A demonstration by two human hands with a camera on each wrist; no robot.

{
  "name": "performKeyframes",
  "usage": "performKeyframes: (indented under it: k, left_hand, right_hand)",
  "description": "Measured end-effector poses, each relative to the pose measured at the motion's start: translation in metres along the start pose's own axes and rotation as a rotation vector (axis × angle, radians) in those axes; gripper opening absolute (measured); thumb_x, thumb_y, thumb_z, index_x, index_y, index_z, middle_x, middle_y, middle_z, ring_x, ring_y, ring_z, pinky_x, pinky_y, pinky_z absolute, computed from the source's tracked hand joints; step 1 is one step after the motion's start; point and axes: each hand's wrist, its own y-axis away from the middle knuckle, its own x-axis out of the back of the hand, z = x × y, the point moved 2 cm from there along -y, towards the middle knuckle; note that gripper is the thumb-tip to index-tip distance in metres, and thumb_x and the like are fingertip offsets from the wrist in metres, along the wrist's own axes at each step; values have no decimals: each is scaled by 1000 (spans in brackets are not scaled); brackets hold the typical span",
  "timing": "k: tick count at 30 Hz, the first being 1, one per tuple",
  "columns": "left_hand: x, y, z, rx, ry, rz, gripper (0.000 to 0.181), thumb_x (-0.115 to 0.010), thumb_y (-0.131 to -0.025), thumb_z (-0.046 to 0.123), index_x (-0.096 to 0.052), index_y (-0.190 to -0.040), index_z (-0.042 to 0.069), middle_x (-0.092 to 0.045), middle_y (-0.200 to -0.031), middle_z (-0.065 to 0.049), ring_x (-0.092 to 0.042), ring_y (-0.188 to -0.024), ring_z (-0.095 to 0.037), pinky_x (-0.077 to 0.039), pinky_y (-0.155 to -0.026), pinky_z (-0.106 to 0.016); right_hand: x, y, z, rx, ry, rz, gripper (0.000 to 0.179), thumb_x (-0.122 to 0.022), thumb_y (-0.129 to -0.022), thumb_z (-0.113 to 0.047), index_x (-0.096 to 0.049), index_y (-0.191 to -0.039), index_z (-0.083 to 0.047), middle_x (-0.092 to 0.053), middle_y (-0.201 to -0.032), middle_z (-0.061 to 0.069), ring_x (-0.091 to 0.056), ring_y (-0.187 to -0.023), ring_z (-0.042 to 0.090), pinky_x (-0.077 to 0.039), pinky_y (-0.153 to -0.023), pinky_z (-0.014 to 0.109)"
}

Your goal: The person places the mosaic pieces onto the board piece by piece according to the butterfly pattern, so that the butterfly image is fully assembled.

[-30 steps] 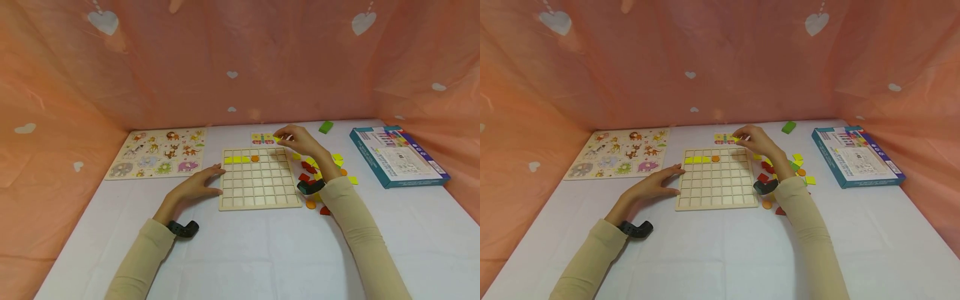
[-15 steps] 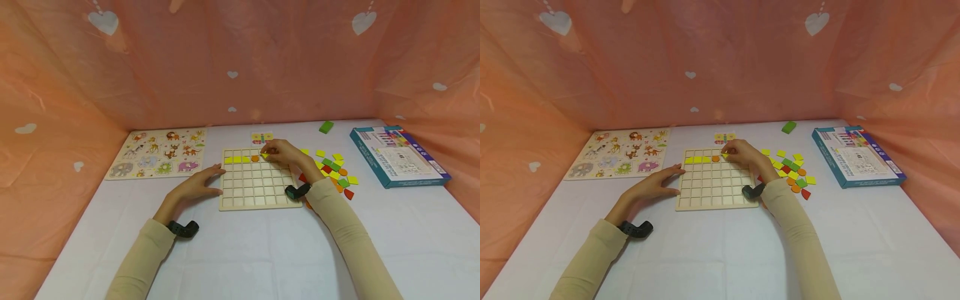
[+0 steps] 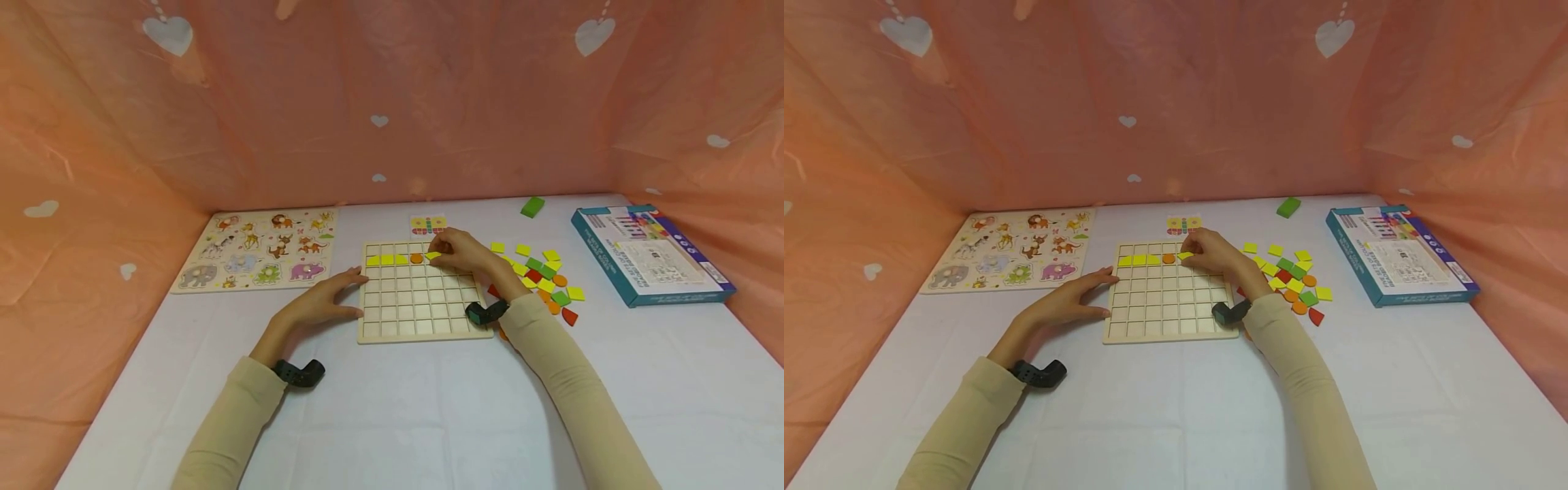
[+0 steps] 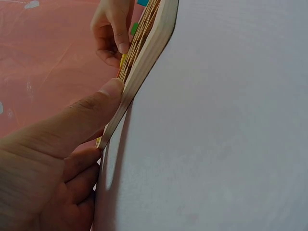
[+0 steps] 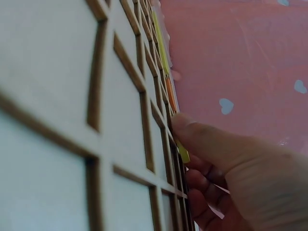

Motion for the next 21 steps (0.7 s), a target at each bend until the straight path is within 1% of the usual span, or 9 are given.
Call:
performKeyframes:
  k: [3, 8, 11, 13, 16, 21]
  left_hand:
    - [0, 0, 0, 2, 7, -3, 66, -71, -83, 28, -43, -139, 9, -23, -153, -10, -16, -142, -26, -14, -115, -44]
    - [1, 0, 1, -3, 12, -2, 66, -72, -82, 28, -43, -139, 9, -22, -153, -10, -16, -142, -26, -14, -115, -44]
    - [1, 1, 1, -4, 14, -2, 66, -72, -82, 27, -43, -139, 9, -22, -153, -9, -16, -142, -25, -14, -115, -43]
    - [1, 1, 2, -5, 13, -4, 66, -72, -82, 28, -43, -139, 8, -22, -153, -10, -16, -142, -25, -14, -115, -44]
    - [0, 1, 2, 3, 11, -6, 66, -71, -83, 29, -43, -139, 8, -22, -153, -10, -16, -142, -25, -14, -115, -44]
    - [0, 1, 2, 6, 9, -7, 66, -71, -83, 28, -43, -139, 9, -22, -153, -10, -15, -142, -26, -14, -115, -44]
  right_hand:
    - [0, 1, 1, 23, -8, -2, 24, -68, -85, -10, -64, -107, -1, -58, -106, 12, -54, -93, 22, -45, -83, 34]
    - [1, 4, -1, 59, -69, -26, 24, -65, -86, -3, -64, -109, 1, -58, -110, 14, -51, -90, 22, -43, -79, 31]
    - [1, 5, -2, 75, -70, -31, 25, -65, -86, -3, -64, -110, 2, -58, -111, 15, -50, -88, 22, -42, -76, 29]
    - [1, 5, 0, 72, -67, -31, 26, -66, -86, -4, -64, -111, 2, -58, -111, 15, -50, -86, 22, -43, -74, 29]
    - [1, 5, 2, 44, -57, -18, 26, -66, -86, -6, -64, -111, 0, -56, -109, 13, -49, -84, 21, -42, -73, 29]
    - [1, 5, 4, 14, -74, -5, 24, -66, -87, -8, -65, -110, -2, -55, -103, 12, -47, -83, 20, -40, -72, 28]
